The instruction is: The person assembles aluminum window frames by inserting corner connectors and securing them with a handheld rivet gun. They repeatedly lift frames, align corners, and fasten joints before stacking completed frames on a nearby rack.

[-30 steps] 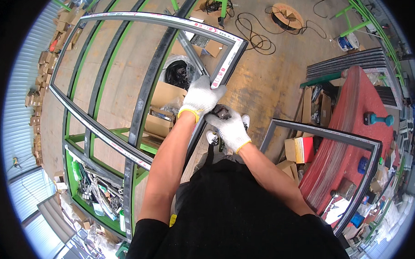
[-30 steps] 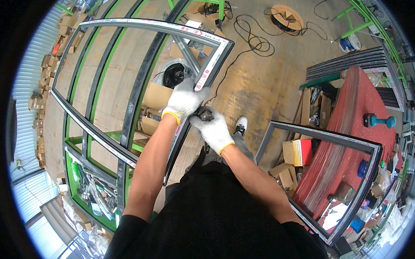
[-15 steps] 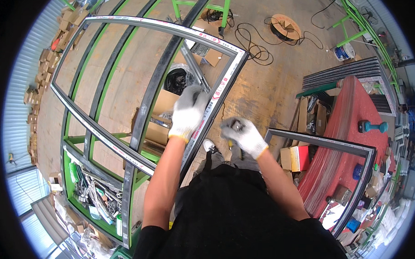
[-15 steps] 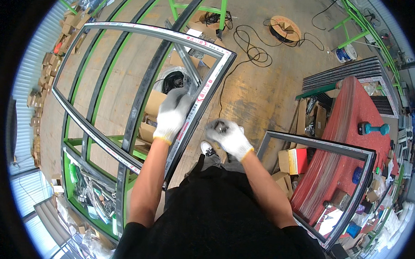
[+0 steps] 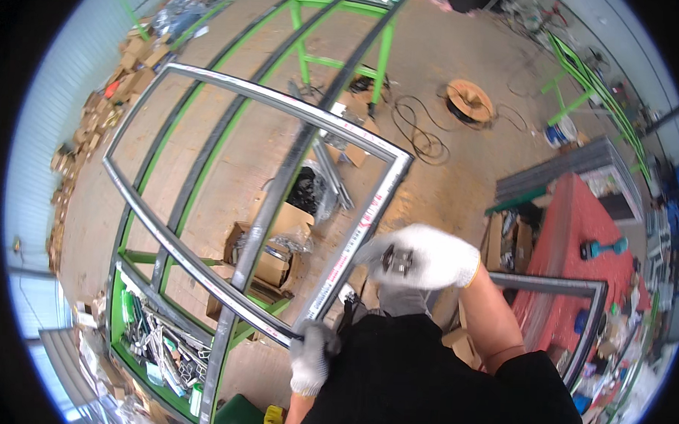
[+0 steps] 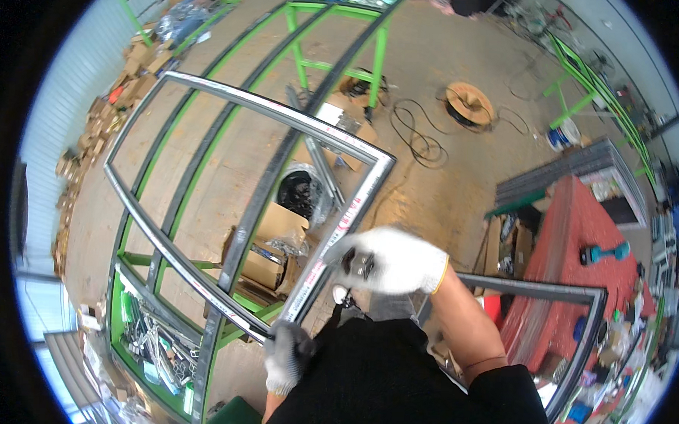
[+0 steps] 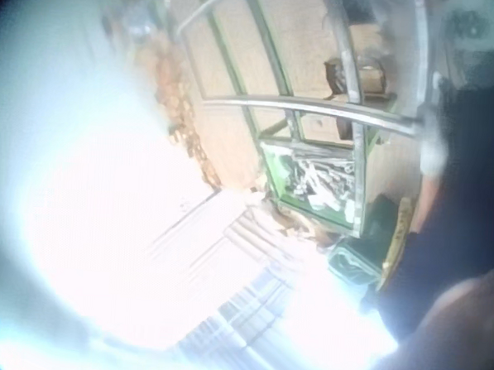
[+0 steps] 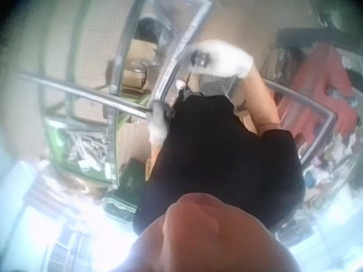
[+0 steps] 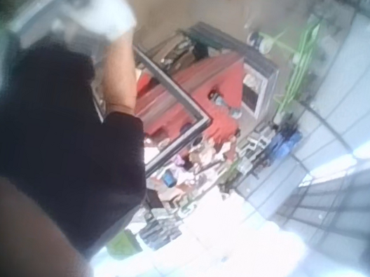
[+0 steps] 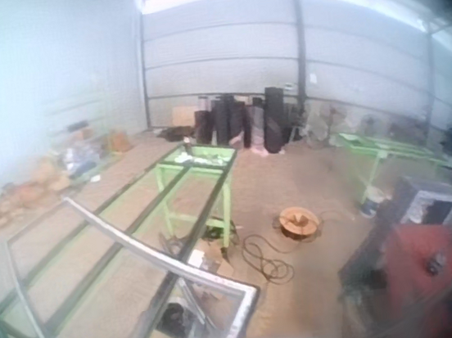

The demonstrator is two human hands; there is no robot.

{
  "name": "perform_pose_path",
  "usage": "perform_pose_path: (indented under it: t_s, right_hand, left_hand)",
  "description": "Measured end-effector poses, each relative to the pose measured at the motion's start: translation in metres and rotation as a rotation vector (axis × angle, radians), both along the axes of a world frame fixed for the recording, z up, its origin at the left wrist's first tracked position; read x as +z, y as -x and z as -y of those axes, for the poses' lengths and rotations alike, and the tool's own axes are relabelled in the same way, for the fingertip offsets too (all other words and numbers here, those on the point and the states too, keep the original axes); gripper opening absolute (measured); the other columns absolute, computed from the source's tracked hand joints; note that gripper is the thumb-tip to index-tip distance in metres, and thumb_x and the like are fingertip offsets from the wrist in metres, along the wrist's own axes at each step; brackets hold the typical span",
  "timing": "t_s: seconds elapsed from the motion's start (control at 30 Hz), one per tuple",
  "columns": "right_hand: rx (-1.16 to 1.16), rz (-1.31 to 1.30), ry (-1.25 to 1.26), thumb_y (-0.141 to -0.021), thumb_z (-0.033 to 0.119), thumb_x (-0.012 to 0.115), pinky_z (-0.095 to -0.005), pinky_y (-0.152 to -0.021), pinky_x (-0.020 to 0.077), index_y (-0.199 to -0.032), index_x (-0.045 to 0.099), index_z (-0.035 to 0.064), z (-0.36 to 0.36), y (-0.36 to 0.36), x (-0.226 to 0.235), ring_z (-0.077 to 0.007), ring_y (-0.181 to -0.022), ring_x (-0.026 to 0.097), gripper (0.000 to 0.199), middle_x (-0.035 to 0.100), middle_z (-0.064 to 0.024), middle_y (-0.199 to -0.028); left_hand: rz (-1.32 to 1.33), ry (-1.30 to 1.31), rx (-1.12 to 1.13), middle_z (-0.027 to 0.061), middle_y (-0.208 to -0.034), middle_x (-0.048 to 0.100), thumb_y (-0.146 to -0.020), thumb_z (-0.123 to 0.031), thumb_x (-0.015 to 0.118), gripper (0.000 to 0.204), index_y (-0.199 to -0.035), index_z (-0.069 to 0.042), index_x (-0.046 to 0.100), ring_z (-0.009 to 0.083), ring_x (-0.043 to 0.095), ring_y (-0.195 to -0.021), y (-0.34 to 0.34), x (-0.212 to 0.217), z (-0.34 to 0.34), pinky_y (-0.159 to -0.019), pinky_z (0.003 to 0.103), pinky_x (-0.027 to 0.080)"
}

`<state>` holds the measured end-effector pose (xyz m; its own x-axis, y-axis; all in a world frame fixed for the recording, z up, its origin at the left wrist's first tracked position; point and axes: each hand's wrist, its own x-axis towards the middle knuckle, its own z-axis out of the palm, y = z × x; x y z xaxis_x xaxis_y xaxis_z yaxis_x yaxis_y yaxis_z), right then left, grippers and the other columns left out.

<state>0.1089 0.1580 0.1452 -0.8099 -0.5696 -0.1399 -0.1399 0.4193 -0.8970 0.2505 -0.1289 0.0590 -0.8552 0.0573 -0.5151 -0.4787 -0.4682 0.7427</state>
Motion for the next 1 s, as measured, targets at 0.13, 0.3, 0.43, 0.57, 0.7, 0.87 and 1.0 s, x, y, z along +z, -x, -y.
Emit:
perform_pose_path:
  t_s: [0.13,0.3,0.43,0.57,0.7,0.87,1.0]
  right_hand:
    - [-0.282,-0.149,-0.295,-0.092,0.027,0.083,-0.0378,-0.083,0.061,-0.112,0.077,0.0017,0.002,0.086,-0.007,-0.029,-0.085,0.077,0.032,0.079,-0.0169,-0.094]
    - [-0.336,-0.276,-0.454,-0.083,0.042,0.083,-0.0445,-0.086,0.0584,-0.102,0.078,-0.0012,0.018,0.234,-0.042,-0.0397,-0.092,0.076,0.047,0.078,-0.0249,-0.097]
    - [-0.163,-0.413,-0.679,-0.081,0.041,0.077,-0.0491,-0.096,0.0599,-0.102,0.081,-0.0027,0.062,0.35,-0.082,-0.0451,-0.102,0.076,0.048,0.077,-0.0311,-0.104]
    - [0.046,-0.348,-0.692,-0.078,0.043,0.078,-0.0487,-0.096,0.0598,-0.105,0.083,0.0031,0.089,0.417,-0.105,-0.0437,-0.102,0.077,0.048,0.078,-0.0285,-0.108]
    - [-0.016,-0.305,-0.655,-0.076,0.04,0.08,-0.049,-0.093,0.0605,-0.106,0.082,0.0002,0.102,0.45,-0.118,-0.0457,-0.102,0.076,0.05,0.077,-0.0307,-0.108]
    - [-0.078,-0.362,-0.459,-0.072,0.046,0.081,-0.0477,-0.087,0.0589,-0.106,0.079,-0.0017,0.079,0.467,-0.096,-0.0437,-0.094,0.077,0.059,0.078,-0.0292,-0.099]
    - [-0.125,-0.446,-0.351,-0.07,0.045,0.082,-0.0495,-0.089,0.0587,-0.104,0.079,-0.0038,0.041,0.461,-0.034,-0.045,-0.094,0.076,0.059,0.077,-0.0309,-0.099]
  left_hand:
    - [0.042,0.509,0.396,0.0048,-0.082,0.065,-0.105,-0.023,0.067,0.02,-0.107,-0.004,0.066,0.0137,0.056,-0.066,-0.019,0.0,0.05,-0.062,0.03,0.046]
    - [0.199,1.171,0.427,0.0117,-0.091,0.075,-0.095,-0.028,0.079,0.038,-0.112,0.004,0.07,0.0209,0.07,-0.082,0.014,-0.03,0.056,-0.08,0.038,0.057]
    - [0.402,1.273,0.499,0.0183,-0.087,0.078,-0.09,-0.039,0.083,0.048,-0.109,0.004,0.071,0.0311,0.076,-0.08,0.041,-0.044,0.035,-0.081,0.044,0.059]
    - [0.477,1.366,0.568,0.0229,-0.085,0.078,-0.091,-0.042,0.083,0.048,-0.102,0.004,0.072,0.0385,0.078,-0.081,0.041,-0.048,0.027,-0.079,0.048,0.06]
    - [0.528,1.477,0.56,0.0276,-0.084,0.076,-0.095,-0.046,0.079,0.05,-0.098,0.004,0.072,0.0464,0.076,-0.081,0.045,-0.063,0.011,-0.076,0.053,0.058]
    - [0.524,1.362,0.642,0.0248,-0.078,0.073,-0.098,-0.04,0.078,0.047,-0.092,0.005,0.067,0.0424,0.071,-0.07,0.068,-0.065,-0.016,-0.072,0.052,0.055]
    - [0.533,1.212,0.373,0.0242,-0.103,0.077,-0.107,-0.061,0.055,0.075,-0.121,0.01,0.072,0.0302,0.07,-0.093,0.088,-0.055,-0.025,-0.089,0.047,0.053]
